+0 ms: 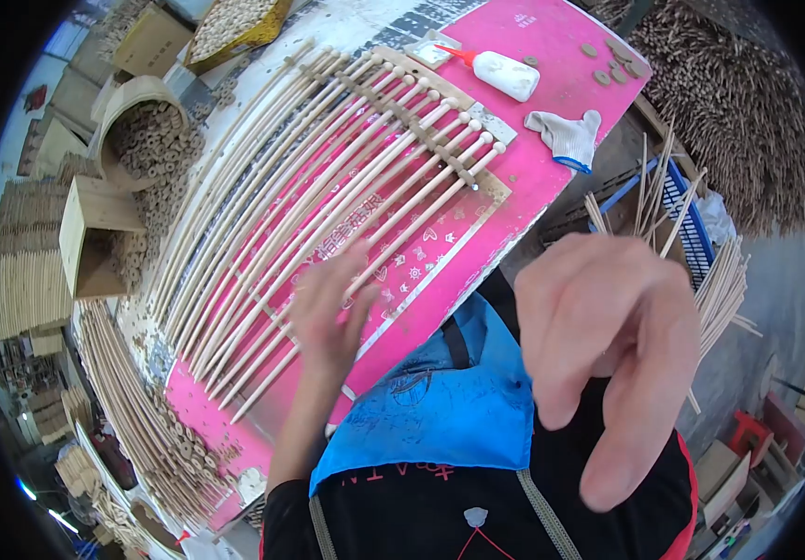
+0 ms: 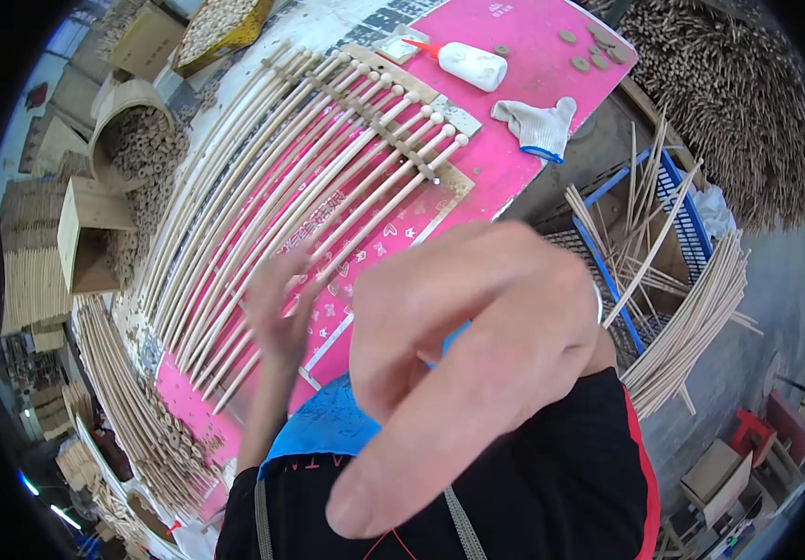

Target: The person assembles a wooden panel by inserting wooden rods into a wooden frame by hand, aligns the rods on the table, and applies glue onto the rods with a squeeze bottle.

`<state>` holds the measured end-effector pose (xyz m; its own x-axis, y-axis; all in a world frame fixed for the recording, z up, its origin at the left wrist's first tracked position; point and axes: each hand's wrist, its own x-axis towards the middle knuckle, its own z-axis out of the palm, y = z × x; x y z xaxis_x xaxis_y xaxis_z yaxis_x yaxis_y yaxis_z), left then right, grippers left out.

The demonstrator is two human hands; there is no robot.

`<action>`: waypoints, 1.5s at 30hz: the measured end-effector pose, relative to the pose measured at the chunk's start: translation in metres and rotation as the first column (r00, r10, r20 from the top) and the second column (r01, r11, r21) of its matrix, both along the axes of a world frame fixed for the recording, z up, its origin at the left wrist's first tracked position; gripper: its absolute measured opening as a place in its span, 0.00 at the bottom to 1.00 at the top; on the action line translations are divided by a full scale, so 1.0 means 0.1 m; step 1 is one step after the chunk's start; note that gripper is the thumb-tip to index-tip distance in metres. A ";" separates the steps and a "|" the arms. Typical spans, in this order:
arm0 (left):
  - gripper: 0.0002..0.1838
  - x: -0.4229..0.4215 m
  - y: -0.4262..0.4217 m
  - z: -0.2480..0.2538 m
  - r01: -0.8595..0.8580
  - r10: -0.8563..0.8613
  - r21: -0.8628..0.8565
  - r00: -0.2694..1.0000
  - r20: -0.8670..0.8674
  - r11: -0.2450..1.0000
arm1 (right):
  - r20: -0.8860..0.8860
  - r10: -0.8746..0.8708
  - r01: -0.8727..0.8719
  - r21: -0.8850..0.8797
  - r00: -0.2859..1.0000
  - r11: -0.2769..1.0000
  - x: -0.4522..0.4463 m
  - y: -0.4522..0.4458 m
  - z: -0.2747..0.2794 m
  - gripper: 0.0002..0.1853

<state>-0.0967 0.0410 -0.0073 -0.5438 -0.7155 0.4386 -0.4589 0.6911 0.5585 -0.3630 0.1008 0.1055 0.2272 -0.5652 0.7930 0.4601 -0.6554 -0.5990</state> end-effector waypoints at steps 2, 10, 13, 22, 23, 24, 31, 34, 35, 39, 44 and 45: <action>0.23 0.23 0.06 0.63 -0.096 0.070 -0.115 0.975 -0.213 0.989 | -0.050 -0.073 0.082 0.193 0.996 0.978 0.00 0.15 0.07 0.06; 0.31 0.50 0.32 2.17 0.596 -0.682 -0.494 0.731 0.006 0.634 | -0.327 0.171 -0.147 0.095 0.929 0.985 0.02 0.14 0.66 0.15; 0.28 0.45 0.38 1.97 0.550 -0.644 -0.450 0.762 -0.075 0.704 | -0.171 0.025 -0.049 -0.138 0.985 0.989 0.23 0.21 0.39 0.14; 0.14 0.58 1.19 1.48 0.363 -0.426 -0.228 0.820 -0.383 0.904 | -0.338 0.251 -0.257 0.028 0.907 0.966 0.33 0.28 0.49 0.04; 0.12 0.33 1.45 1.42 0.342 -0.396 -0.202 0.822 -0.410 0.918 | -0.344 0.235 -0.236 0.041 0.909 0.971 0.38 0.29 0.51 0.02; 0.11 0.64 1.61 1.41 0.317 -0.359 -0.169 0.825 -0.436 0.933 | -0.349 0.225 -0.219 0.057 0.910 0.974 0.41 0.30 0.51 0.04; 0.06 0.64 0.79 0.83 -0.219 0.219 0.055 0.864 -0.453 0.974 | -0.109 -0.360 0.376 0.239 0.927 0.895 0.21 0.40 -0.36 0.15; 0.06 0.86 0.76 0.28 -0.352 0.465 0.314 0.758 -0.457 0.882 | -0.043 -0.157 0.163 0.226 0.987 0.960 0.44 0.48 -0.13 0.12; 0.06 0.98 0.79 0.14 -0.411 0.512 0.323 0.778 -0.364 0.853 | -0.014 -0.024 0.026 0.145 1.000 0.989 0.63 0.57 0.04 0.10; 0.06 1.05 1.01 0.01 -0.262 0.565 0.572 0.690 -0.452 0.777 | -0.111 -0.192 0.215 0.261 0.975 0.941 -0.26 1.52 -0.01 0.10; 0.07 1.01 1.22 0.01 -0.280 0.587 0.566 0.650 -0.482 0.775 | -0.230 -0.179 0.238 0.260 0.956 0.936 0.61 1.06 0.18 0.09; 0.07 1.03 1.23 -0.02 -0.278 0.588 0.570 0.651 -0.480 0.773 | -0.255 -0.182 0.250 0.266 0.950 0.931 1.01 0.88 0.23 0.09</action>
